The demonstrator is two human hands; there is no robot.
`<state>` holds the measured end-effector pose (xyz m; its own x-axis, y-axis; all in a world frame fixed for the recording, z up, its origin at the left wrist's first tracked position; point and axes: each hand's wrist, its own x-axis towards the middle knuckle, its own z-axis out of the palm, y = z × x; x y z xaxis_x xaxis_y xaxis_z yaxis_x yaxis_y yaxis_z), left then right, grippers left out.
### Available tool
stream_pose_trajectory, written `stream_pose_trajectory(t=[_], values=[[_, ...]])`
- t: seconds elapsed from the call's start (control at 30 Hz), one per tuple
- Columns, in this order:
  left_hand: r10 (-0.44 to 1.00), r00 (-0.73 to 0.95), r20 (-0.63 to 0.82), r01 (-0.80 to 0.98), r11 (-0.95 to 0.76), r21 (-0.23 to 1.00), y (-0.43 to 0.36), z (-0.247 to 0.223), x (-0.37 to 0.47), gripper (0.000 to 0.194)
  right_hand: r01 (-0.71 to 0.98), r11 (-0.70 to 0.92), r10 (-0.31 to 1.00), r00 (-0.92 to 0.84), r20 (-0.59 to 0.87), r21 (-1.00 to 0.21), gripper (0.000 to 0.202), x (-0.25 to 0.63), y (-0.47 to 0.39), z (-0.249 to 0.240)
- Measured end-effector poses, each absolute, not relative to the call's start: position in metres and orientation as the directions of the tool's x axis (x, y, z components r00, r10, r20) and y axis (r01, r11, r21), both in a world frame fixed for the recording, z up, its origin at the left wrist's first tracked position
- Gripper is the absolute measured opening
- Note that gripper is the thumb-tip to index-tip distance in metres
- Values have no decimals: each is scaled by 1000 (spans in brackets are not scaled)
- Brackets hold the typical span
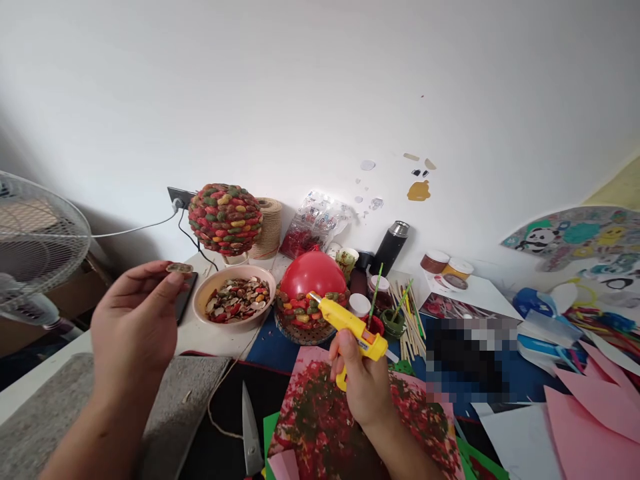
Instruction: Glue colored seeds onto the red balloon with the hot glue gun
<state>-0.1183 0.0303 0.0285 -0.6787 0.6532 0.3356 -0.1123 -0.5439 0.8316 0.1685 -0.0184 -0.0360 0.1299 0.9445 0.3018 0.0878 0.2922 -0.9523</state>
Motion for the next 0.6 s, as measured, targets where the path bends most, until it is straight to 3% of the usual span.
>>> stream_pose_trajectory(t=[0.07, 0.13, 0.23, 0.33, 0.6], values=[[694, -600, 398, 40, -471, 881, 29, 29, -119, 25, 37, 286, 947, 141, 289, -957, 65, 168, -19, -36], [756, -404, 515, 275, -437, 857, 31, 28, -111, 20, 25, 287, 949, 127, 288, -958, 64, 167, -19, -35], [699, -23, 715, 541, -593, 597, 40, 30, -92, 7, 36, 289, 951, 101, 291, -957, 62, 167, -20, -36], [624, 208, 754, 587, -696, 414, 52, 33, -77, 7, 26, 290, 950, 113, 291, -957, 62, 168, -20, -37], [594, 397, 699, 708, -683, 178, 67, 20, -73, 20, 13, 271, 959, 83, 271, -962, 60, 169, -20, -35]])
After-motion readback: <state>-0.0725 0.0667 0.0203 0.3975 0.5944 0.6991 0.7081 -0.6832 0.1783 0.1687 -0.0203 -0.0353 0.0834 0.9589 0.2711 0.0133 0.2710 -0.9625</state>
